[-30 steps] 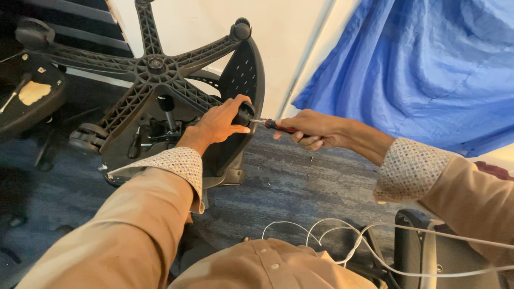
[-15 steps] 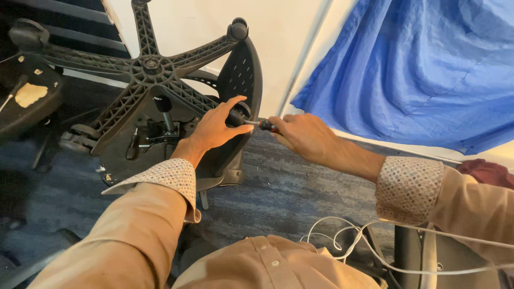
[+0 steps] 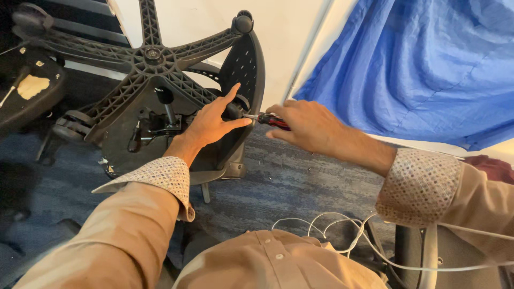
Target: The person uses a screwdriver to remove a screw from the underside of an overturned office chair, detaching a caster wheel from the chair base.
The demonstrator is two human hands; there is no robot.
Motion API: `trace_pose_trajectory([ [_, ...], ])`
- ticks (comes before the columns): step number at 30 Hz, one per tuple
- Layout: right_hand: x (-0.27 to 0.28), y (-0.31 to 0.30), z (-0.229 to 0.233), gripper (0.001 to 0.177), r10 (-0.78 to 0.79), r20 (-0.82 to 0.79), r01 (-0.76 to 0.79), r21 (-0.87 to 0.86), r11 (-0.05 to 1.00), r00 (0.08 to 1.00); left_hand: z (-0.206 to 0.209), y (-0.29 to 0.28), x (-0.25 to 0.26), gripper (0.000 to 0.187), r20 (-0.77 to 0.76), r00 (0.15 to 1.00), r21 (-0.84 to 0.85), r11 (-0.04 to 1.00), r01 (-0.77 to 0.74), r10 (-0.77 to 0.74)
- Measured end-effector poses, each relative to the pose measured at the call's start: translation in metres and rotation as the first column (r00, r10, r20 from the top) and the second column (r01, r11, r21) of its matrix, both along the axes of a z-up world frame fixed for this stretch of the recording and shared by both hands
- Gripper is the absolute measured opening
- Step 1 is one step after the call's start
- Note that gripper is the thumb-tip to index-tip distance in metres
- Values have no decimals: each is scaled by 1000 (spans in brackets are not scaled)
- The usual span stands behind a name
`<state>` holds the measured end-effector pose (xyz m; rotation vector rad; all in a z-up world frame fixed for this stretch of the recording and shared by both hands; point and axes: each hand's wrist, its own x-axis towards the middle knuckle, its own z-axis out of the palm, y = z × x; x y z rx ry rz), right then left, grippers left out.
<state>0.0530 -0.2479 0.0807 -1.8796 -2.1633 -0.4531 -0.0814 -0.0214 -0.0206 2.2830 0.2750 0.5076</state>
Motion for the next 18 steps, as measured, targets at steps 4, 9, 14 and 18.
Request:
trace_pose_trajectory([
  [4,-11,-4,-7,38,-203,-1,198,-223,955,979,1,-7,-3,79,22,1000,43,999,-4,3],
  [9,5,10,-1,32,-715,-548,193,-719,668,434,-5,-11,0,77,84,996,87,996,-24,17],
  [14,9,15,3,39,-730,-680,-25,-733,680,63,-6,-7,1,72,87,996,121,993,-13,2],
  [18,1,6,1,40,-341,-288,230,-356,906,895,-4,-5,0,71,95,996,145,989,-15,1],
])
